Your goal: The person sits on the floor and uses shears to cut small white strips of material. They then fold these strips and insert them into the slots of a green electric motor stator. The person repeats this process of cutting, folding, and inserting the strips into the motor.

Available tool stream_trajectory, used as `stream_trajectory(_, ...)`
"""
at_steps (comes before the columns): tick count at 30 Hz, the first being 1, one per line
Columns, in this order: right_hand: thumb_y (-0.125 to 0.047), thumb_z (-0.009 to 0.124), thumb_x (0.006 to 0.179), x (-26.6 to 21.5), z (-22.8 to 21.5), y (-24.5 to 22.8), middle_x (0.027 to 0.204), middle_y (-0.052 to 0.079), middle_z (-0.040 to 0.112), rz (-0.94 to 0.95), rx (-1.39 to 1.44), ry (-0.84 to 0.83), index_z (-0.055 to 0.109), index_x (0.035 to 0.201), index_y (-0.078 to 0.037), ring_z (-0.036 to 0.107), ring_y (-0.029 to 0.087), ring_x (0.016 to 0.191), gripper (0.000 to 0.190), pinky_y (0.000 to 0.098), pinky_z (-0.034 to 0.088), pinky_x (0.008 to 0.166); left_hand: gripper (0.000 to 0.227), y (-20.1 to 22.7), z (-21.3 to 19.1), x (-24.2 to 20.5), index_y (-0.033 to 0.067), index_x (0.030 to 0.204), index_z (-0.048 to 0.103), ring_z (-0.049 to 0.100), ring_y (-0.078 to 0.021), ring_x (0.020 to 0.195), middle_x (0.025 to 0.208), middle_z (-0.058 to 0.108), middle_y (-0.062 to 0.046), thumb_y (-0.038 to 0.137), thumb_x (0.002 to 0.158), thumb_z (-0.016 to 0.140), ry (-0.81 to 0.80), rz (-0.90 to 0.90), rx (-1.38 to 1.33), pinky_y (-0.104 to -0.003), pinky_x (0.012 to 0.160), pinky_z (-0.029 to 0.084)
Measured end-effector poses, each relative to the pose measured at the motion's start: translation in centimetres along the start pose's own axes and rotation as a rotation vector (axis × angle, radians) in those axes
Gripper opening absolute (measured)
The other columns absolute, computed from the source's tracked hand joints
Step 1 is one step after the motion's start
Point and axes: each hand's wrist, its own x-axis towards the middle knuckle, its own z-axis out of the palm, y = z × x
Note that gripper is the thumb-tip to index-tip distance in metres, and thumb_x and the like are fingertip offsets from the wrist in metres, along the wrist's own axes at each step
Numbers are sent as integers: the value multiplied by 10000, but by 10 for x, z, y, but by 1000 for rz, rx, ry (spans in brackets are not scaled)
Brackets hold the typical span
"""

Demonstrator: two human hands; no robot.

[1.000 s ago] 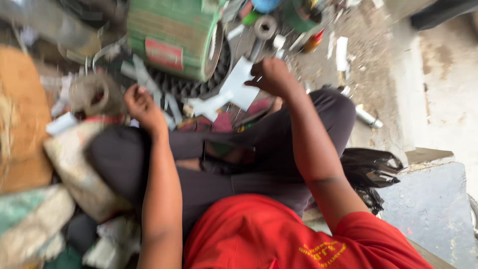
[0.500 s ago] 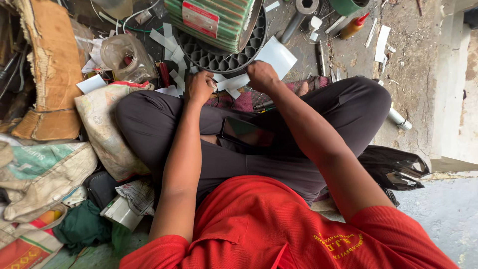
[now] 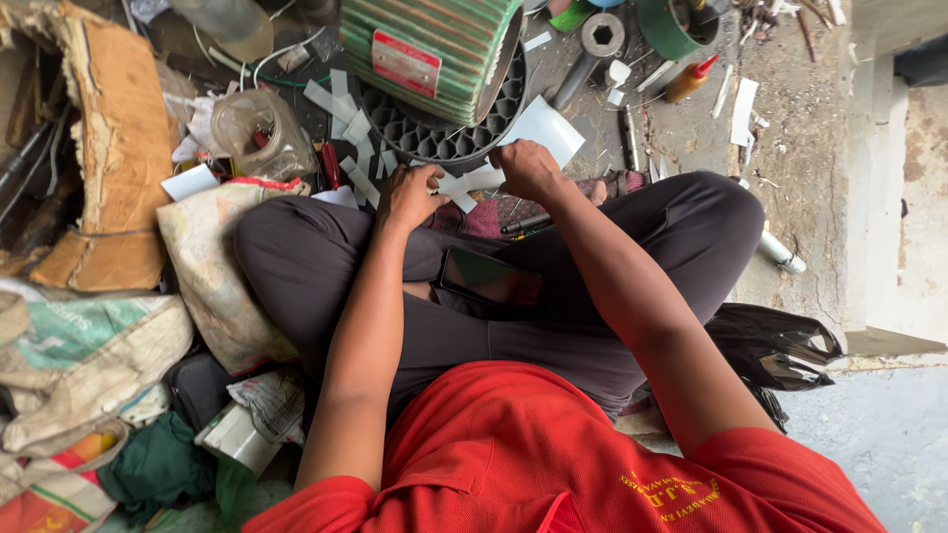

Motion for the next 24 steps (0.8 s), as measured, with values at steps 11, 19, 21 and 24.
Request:
stream_trajectory(11, -279, 943, 662, -90, -185, -58, 805, 101, 724, -20, 270, 16, 665, 898, -59, 704, 313, 783, 425, 422, 524, 696, 373, 150, -27, -35, -47, 1247, 685, 723, -101, 958, 1063, 771, -85, 180, 962, 764, 224, -29, -1085, -244, 858, 586)
stream_trajectory(19, -30, 773, 860, -99, -200, -45, 910, 52, 775, -89, 867, 122, 696, 1122, -15, 750, 135, 819, 274, 284, 608, 744, 280, 181, -50, -14, -43, 1169, 694, 741, -98, 856, 985, 781, -86, 125, 955, 761, 100, -17, -1077, -247, 759, 639)
stream_trajectory(21, 35, 754, 884, -97, -196, -42, 916, 66, 774, -115, 920, 144, 726, 1100, 9, 751, 122, 829, 220, 275, 618, 762, 269, 185, -55, -14, -43, 1157, 697, 739, -107, 834, 968, 781, -96, 123, 956, 763, 62, -33, -1059, -248, 736, 622)
stream_trajectory(24, 43, 755, 912, -97, -191, -45, 924, 72, 766, -153, 974, 255, 751, 1022, 16, 746, 120, 853, 113, 270, 615, 773, 256, 190, -64, -13, -49, 1144, 721, 733, -126, 803, 949, 775, -108, 140, 974, 755, 77, -64, -1107, -263, 710, 606)
